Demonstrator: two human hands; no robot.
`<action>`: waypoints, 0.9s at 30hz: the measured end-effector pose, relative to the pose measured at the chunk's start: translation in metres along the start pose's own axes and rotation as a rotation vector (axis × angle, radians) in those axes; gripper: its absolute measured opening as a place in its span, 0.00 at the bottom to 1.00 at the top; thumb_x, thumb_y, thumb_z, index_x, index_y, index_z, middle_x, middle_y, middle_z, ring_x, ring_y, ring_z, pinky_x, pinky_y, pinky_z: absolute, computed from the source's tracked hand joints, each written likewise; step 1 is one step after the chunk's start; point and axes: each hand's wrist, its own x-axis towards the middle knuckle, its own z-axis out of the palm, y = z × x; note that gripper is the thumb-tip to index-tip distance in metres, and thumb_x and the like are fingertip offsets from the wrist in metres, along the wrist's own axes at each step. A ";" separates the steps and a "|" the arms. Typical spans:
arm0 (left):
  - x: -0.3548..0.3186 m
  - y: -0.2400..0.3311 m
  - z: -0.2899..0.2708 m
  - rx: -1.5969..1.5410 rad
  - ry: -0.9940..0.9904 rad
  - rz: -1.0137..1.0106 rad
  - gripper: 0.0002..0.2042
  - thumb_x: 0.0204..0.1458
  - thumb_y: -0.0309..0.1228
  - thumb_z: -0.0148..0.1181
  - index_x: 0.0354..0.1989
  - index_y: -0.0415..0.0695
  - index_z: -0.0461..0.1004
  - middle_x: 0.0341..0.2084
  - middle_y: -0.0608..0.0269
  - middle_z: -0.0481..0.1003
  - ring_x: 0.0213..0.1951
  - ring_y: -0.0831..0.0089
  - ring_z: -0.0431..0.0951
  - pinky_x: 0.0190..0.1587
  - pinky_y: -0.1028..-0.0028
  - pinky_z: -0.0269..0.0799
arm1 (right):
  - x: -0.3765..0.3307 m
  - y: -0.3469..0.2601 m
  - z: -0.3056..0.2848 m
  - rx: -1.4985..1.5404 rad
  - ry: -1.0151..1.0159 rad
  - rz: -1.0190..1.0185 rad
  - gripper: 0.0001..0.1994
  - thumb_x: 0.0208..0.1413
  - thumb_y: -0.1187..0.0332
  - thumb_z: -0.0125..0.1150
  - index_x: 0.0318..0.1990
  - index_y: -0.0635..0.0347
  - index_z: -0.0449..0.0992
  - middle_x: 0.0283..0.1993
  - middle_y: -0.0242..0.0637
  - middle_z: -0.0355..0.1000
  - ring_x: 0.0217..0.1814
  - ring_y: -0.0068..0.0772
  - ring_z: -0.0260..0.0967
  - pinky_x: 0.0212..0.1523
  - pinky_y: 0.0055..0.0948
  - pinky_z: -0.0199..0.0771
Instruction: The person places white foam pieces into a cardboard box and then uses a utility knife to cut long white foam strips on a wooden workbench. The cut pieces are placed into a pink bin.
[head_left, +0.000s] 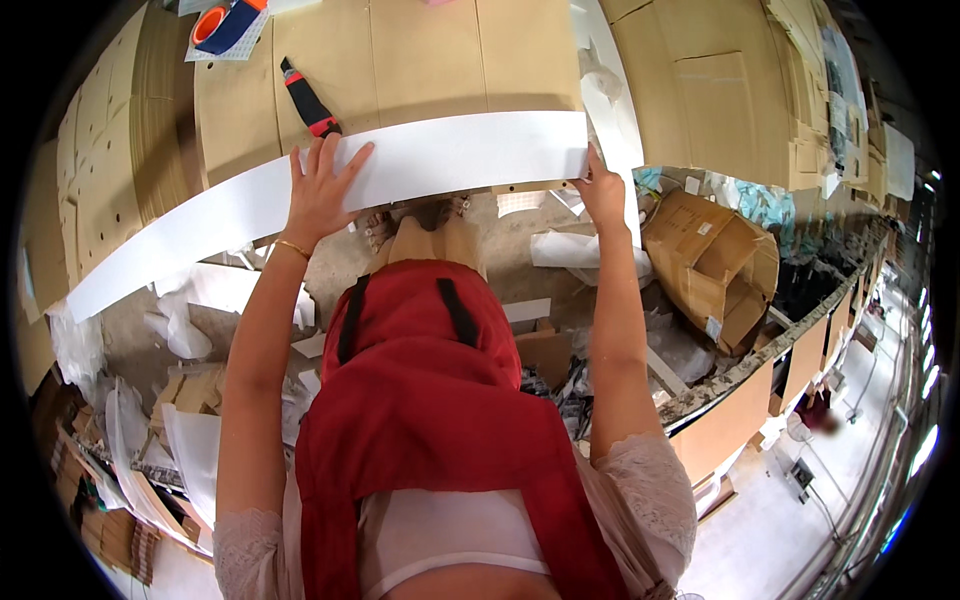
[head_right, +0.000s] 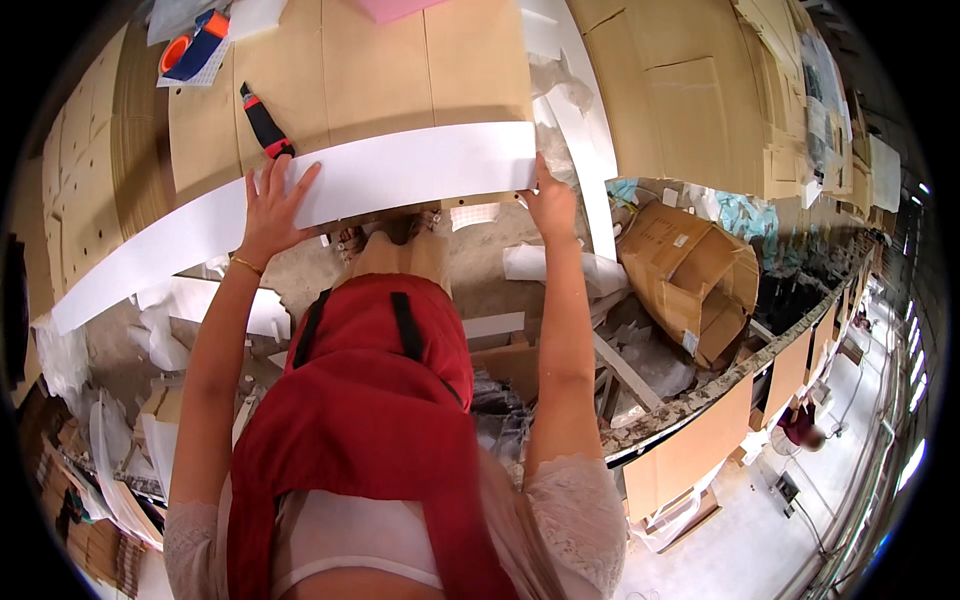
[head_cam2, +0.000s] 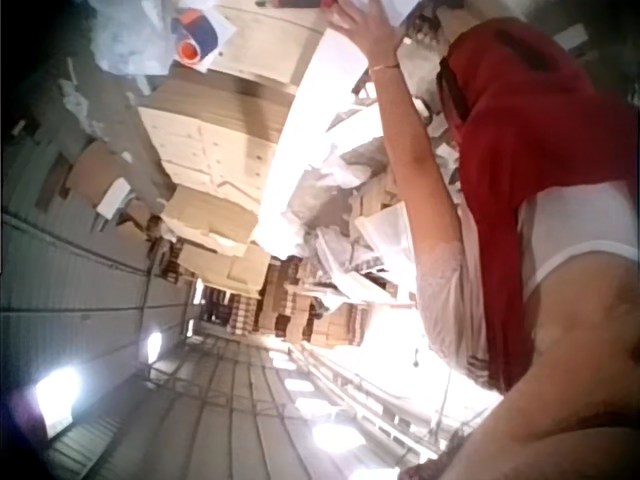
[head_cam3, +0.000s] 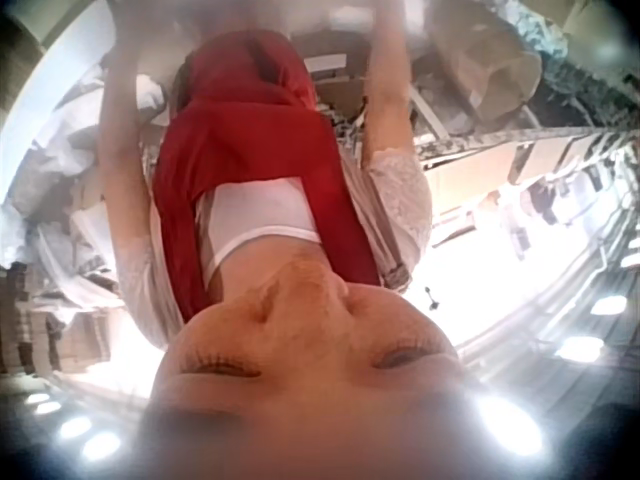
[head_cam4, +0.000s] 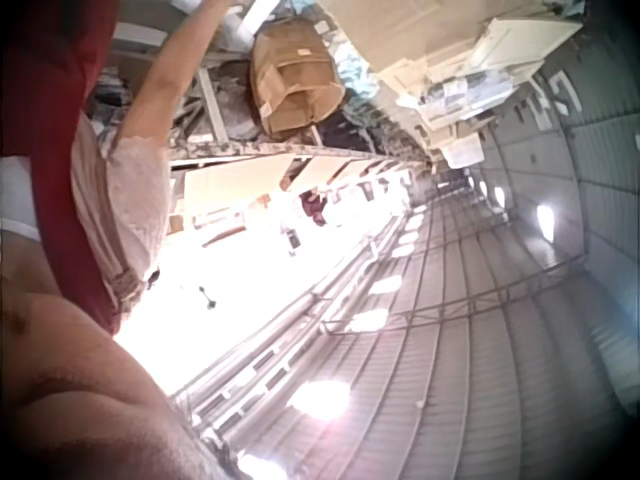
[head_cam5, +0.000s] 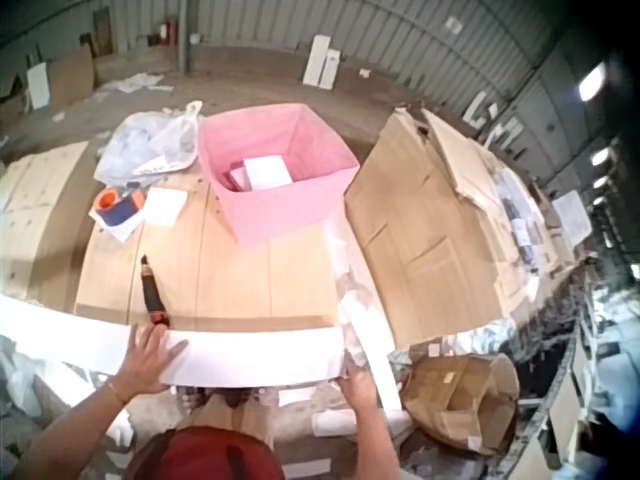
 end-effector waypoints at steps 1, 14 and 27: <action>-0.001 0.000 0.000 -0.005 -0.005 0.000 0.46 0.26 0.39 0.72 0.62 0.66 0.57 0.57 0.53 0.56 0.59 0.54 0.56 0.57 0.42 0.47 | 0.000 0.004 0.001 0.005 -0.024 0.004 0.35 0.35 0.67 0.71 0.57 0.57 0.65 0.27 0.43 0.76 0.28 0.44 0.75 0.28 0.36 0.74; -0.002 -0.010 0.006 -0.003 -0.037 0.029 0.47 0.26 0.40 0.72 0.62 0.67 0.55 0.57 0.53 0.55 0.58 0.54 0.56 0.57 0.41 0.47 | 0.002 0.011 0.002 -0.043 -0.101 0.049 0.28 0.36 0.67 0.71 0.50 0.56 0.70 0.26 0.43 0.75 0.28 0.45 0.74 0.29 0.37 0.73; -0.009 -0.008 0.004 -0.088 -0.042 0.005 0.45 0.30 0.36 0.71 0.62 0.65 0.55 0.58 0.53 0.54 0.61 0.54 0.53 0.61 0.43 0.38 | 0.014 -0.002 -0.005 -0.088 -0.214 0.270 0.26 0.31 0.63 0.73 0.44 0.58 0.75 0.35 0.43 0.76 0.37 0.42 0.74 0.40 0.35 0.73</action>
